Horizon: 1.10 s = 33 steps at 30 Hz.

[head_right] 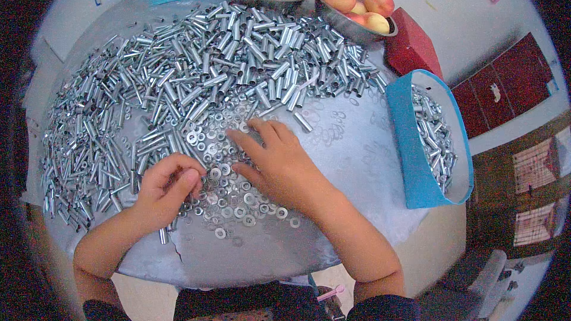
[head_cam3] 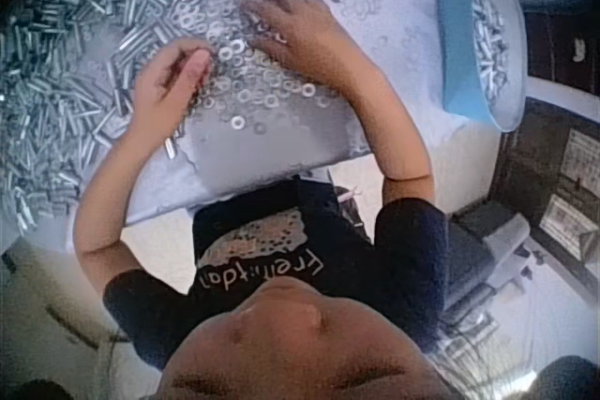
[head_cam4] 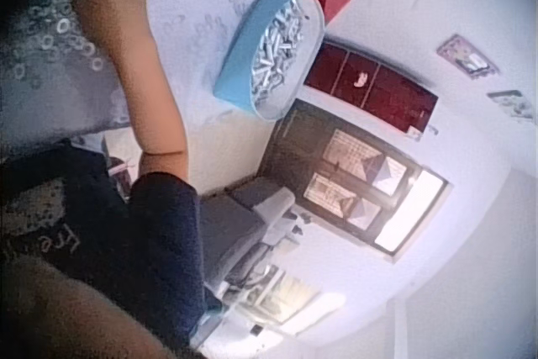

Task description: The person sits at a table covered with metal fasteners and washers. They repeatedly pick up a metal tube, slide a washer onto it, and place the assembled unit into a blue bin. The process is continuous and repetitive throughout the clip.

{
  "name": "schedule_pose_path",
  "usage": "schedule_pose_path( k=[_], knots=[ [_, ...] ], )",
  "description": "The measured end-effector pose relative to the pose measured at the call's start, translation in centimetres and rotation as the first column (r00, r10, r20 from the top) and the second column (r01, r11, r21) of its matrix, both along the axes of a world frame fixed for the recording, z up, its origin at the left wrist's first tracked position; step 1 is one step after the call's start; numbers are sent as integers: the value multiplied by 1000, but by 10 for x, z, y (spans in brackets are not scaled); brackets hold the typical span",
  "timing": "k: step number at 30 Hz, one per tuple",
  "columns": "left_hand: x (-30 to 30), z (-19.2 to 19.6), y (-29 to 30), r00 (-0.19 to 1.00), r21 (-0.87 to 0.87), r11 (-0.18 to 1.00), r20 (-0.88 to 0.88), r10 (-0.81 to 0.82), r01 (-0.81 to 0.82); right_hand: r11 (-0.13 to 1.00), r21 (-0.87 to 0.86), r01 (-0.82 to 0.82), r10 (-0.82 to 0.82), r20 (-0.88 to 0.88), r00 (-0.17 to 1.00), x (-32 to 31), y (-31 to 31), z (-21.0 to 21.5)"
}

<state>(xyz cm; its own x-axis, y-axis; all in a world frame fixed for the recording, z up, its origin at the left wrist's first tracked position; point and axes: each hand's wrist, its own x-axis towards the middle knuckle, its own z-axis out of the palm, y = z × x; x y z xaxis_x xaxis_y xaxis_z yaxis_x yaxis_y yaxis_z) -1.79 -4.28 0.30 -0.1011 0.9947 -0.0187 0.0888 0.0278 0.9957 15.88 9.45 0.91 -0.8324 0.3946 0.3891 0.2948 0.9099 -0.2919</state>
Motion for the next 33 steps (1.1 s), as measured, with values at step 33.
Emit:
schedule_pose_path(
  k=[33],
  knots=[
    [-16,-3,9,405,267,947,-897,178,176,942,-252,-224,238,29,971,0,-7,5]
  ],
)
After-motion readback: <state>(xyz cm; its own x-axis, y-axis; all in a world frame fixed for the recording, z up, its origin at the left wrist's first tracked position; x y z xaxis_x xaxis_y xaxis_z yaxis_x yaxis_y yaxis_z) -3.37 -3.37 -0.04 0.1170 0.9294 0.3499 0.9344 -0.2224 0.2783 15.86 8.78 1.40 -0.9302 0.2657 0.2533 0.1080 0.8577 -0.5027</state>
